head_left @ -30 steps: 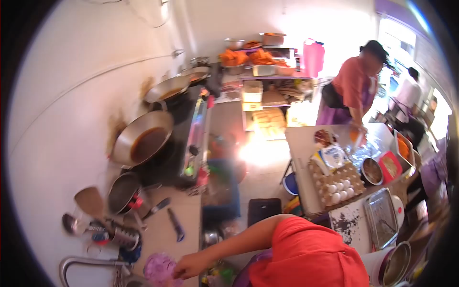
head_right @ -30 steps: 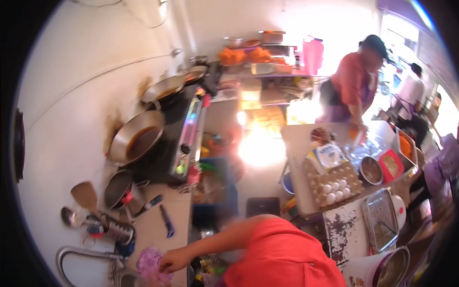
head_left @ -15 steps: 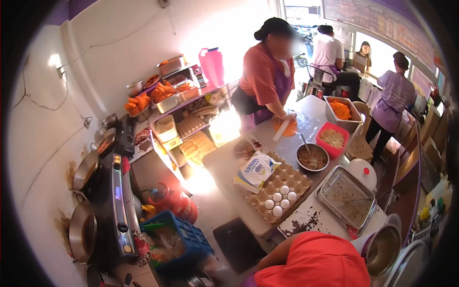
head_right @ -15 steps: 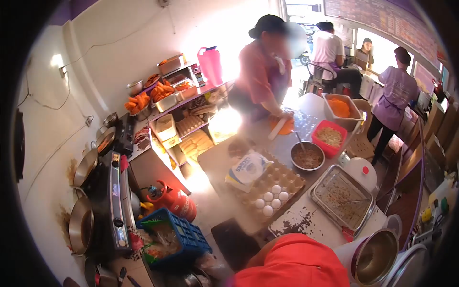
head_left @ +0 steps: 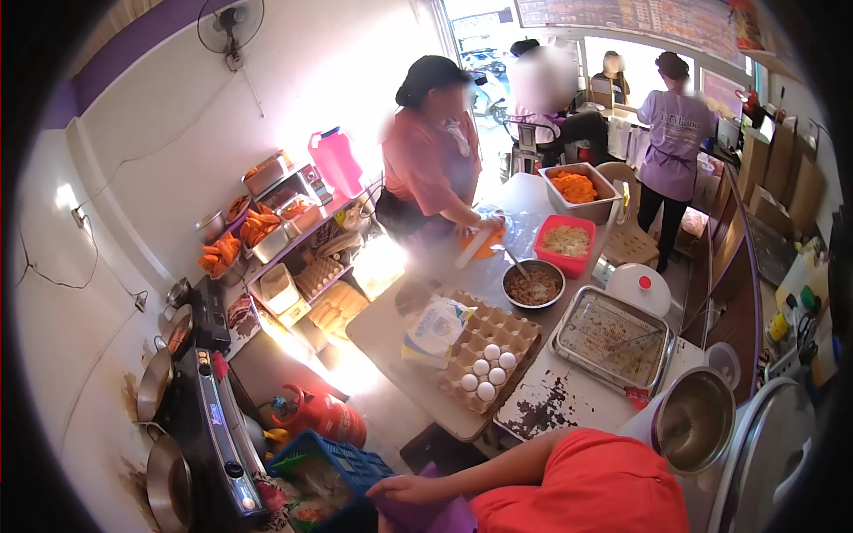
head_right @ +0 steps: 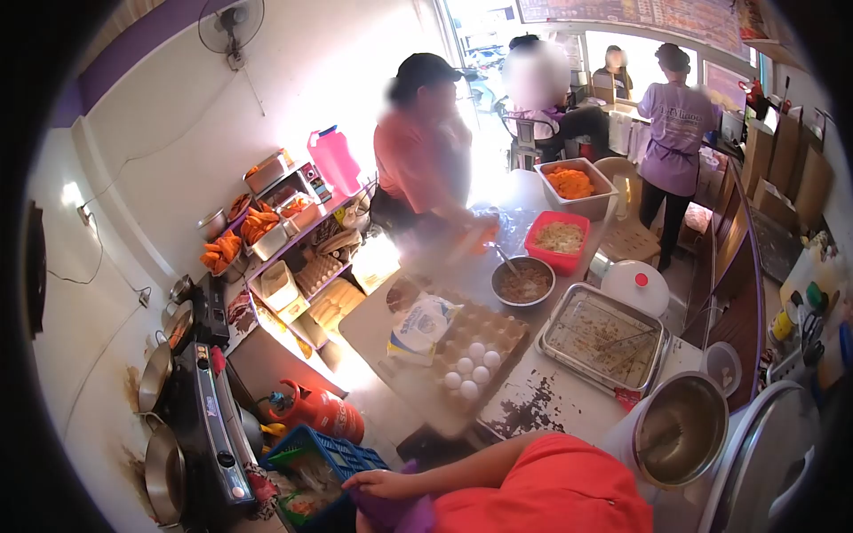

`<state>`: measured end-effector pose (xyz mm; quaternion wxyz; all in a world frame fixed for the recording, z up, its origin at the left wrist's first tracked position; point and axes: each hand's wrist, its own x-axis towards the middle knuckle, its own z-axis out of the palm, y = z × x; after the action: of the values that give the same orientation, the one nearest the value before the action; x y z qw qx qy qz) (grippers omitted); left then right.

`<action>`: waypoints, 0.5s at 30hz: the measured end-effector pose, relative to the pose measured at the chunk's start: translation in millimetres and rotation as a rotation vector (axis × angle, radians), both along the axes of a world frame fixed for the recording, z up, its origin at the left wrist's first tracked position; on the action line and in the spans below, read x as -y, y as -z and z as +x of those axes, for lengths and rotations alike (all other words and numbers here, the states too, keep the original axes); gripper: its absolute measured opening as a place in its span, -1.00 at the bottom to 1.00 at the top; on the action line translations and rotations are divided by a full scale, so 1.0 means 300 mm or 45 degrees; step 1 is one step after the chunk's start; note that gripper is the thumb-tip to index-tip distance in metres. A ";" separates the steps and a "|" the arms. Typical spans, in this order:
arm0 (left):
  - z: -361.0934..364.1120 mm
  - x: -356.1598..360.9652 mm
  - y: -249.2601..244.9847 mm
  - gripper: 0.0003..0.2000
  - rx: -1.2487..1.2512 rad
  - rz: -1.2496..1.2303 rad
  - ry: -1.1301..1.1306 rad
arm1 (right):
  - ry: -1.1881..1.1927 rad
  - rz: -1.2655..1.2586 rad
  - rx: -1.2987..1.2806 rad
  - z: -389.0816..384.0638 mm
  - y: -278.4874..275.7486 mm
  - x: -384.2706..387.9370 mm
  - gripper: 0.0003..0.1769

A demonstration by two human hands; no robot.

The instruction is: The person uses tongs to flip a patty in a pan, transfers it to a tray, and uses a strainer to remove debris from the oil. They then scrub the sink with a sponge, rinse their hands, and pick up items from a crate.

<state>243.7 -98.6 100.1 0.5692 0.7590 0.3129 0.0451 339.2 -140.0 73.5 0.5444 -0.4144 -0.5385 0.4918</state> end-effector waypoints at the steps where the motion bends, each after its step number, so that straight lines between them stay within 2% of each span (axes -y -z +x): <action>1: 0.005 0.000 -0.002 -0.48 0.008 0.029 0.021 | -0.043 0.145 0.092 -0.012 -0.054 0.001 -0.55; 2: 0.009 0.001 -0.004 -0.48 0.010 0.054 0.045 | -0.082 0.292 0.184 -0.019 -0.076 0.004 -0.51; 5: 0.019 0.008 -0.010 -0.48 0.019 0.134 0.125 | 0.205 0.763 1.097 -0.032 -0.034 0.016 -0.48; 6: 0.023 0.011 -0.011 -0.48 0.026 0.158 0.149 | 0.222 0.811 0.995 -0.021 -0.003 0.019 -0.47; 9: 0.034 0.010 -0.012 -0.47 0.030 0.220 0.213 | 0.393 0.494 0.699 -0.043 0.109 -0.004 -0.47; 12: 0.040 0.010 -0.012 -0.46 0.029 0.253 0.255 | 0.058 -0.113 -1.581 0.017 0.170 -0.097 -0.50; 13: 0.040 0.011 -0.011 -0.46 0.027 0.265 0.267 | 0.171 -0.194 -1.553 -0.001 0.192 -0.084 -0.54; 15: 0.045 0.011 -0.009 -0.46 0.030 0.290 0.297 | 0.393 -0.355 -1.485 -0.021 0.017 0.023 -0.61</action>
<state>257.2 -102.0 102.9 0.4847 0.8491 0.2089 0.0228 332.9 -147.0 68.5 0.7547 -0.2178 -0.0165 0.6187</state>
